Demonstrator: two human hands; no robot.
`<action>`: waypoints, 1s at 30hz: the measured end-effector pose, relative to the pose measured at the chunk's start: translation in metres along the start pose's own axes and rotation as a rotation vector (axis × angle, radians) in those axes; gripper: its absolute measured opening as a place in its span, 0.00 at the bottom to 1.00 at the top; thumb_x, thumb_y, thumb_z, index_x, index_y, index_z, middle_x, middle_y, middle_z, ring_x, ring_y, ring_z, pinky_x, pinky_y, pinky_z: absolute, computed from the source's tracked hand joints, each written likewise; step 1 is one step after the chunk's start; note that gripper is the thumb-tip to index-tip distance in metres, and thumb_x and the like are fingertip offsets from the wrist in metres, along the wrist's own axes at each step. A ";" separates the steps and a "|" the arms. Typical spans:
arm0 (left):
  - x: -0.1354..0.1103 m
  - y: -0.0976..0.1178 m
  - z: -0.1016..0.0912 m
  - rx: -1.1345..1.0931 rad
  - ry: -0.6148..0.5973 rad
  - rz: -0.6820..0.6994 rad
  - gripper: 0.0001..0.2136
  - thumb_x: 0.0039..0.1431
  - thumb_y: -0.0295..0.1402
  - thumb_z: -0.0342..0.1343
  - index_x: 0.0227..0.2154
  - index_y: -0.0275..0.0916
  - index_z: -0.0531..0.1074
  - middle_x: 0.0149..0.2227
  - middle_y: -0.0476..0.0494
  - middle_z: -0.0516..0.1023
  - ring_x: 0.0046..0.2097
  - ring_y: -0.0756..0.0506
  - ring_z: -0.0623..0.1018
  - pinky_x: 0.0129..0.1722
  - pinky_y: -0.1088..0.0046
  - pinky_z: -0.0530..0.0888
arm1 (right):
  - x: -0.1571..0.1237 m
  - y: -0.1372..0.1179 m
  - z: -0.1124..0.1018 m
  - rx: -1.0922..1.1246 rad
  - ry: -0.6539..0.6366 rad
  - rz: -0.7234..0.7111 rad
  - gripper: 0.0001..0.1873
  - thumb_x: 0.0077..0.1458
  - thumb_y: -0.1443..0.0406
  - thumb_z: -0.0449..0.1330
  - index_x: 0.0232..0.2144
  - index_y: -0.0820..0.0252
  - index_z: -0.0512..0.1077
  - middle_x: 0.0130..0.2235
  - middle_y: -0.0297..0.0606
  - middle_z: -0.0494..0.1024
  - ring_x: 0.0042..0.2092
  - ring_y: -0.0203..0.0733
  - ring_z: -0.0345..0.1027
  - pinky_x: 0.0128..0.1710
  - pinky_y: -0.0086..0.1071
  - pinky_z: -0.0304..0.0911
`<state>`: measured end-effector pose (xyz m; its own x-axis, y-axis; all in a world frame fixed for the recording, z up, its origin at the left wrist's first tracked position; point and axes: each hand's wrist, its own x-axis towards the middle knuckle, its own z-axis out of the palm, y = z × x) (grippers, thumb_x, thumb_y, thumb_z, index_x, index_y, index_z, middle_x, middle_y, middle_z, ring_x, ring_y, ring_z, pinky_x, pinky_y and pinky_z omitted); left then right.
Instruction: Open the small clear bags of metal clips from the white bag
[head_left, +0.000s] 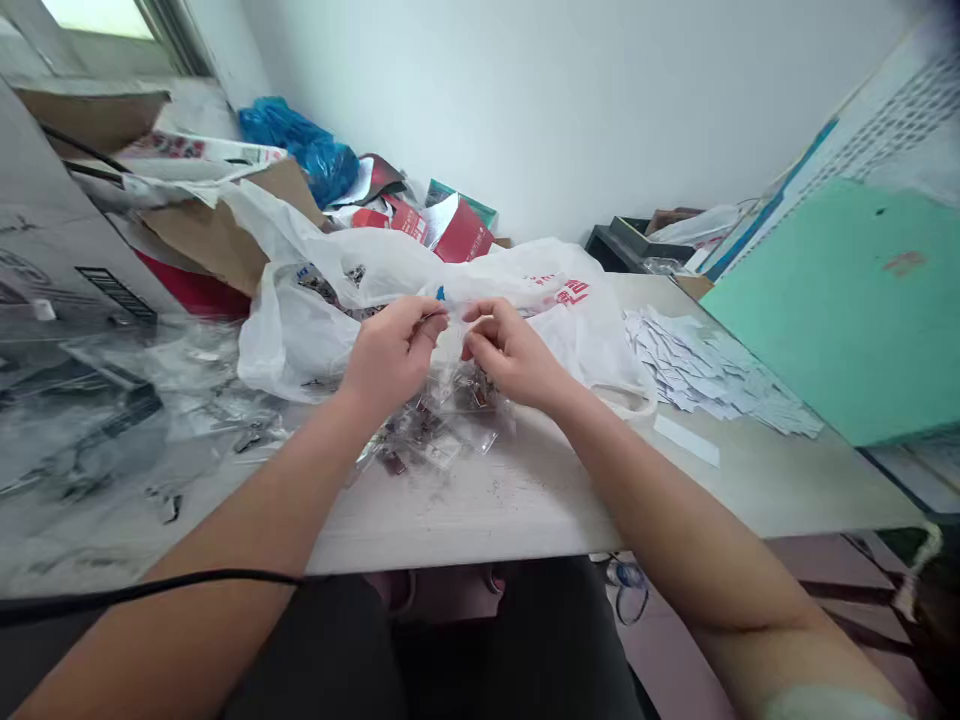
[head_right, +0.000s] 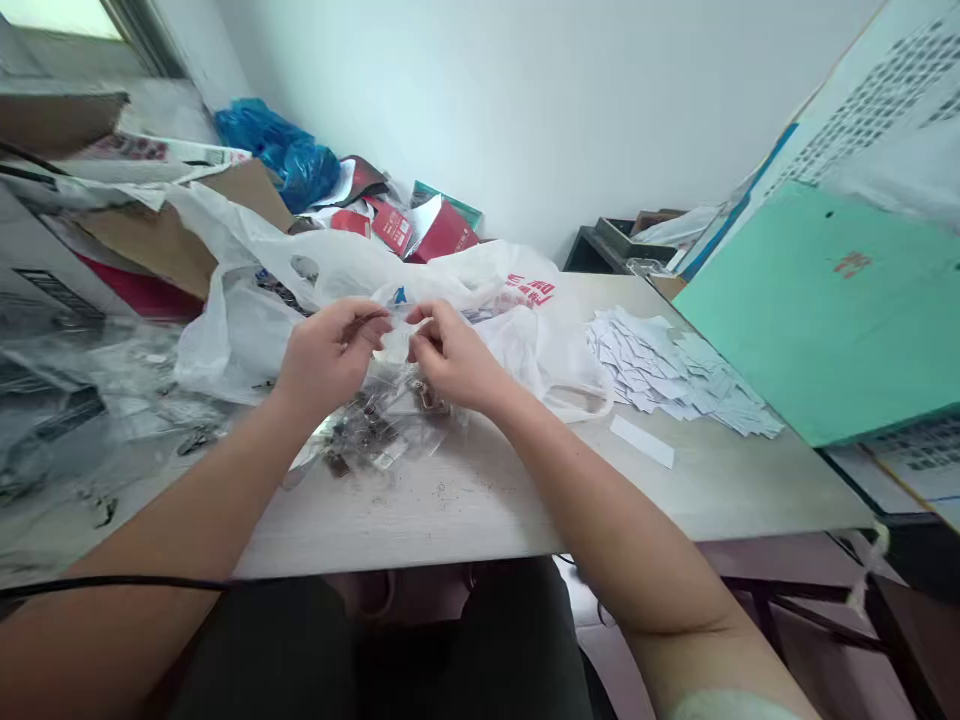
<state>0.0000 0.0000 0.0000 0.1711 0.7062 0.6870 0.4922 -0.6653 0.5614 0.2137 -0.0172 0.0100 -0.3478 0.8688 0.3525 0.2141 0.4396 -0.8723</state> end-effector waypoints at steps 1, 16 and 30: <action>0.000 0.001 0.000 0.008 0.000 0.002 0.07 0.72 0.36 0.59 0.44 0.42 0.81 0.36 0.46 0.85 0.35 0.45 0.83 0.37 0.67 0.77 | 0.000 0.001 0.001 -0.001 0.002 0.003 0.15 0.66 0.57 0.59 0.51 0.53 0.64 0.35 0.30 0.78 0.33 0.39 0.67 0.38 0.38 0.63; 0.001 0.002 0.000 0.048 -0.006 0.047 0.07 0.73 0.35 0.57 0.44 0.42 0.81 0.39 0.44 0.86 0.35 0.46 0.82 0.36 0.68 0.77 | -0.001 0.006 0.000 -0.107 0.019 -0.024 0.13 0.67 0.61 0.59 0.53 0.51 0.66 0.38 0.33 0.83 0.40 0.45 0.77 0.45 0.42 0.69; -0.003 0.009 0.002 -0.103 0.038 -0.023 0.06 0.71 0.37 0.63 0.45 0.42 0.82 0.40 0.45 0.89 0.37 0.45 0.86 0.40 0.67 0.81 | -0.002 0.000 -0.005 -0.156 0.014 -0.015 0.15 0.67 0.64 0.56 0.56 0.50 0.66 0.40 0.34 0.85 0.44 0.47 0.79 0.49 0.45 0.71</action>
<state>0.0056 -0.0077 0.0028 0.1277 0.7130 0.6895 0.4049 -0.6721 0.6200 0.2194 -0.0178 0.0107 -0.3390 0.8648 0.3705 0.3489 0.4813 -0.8041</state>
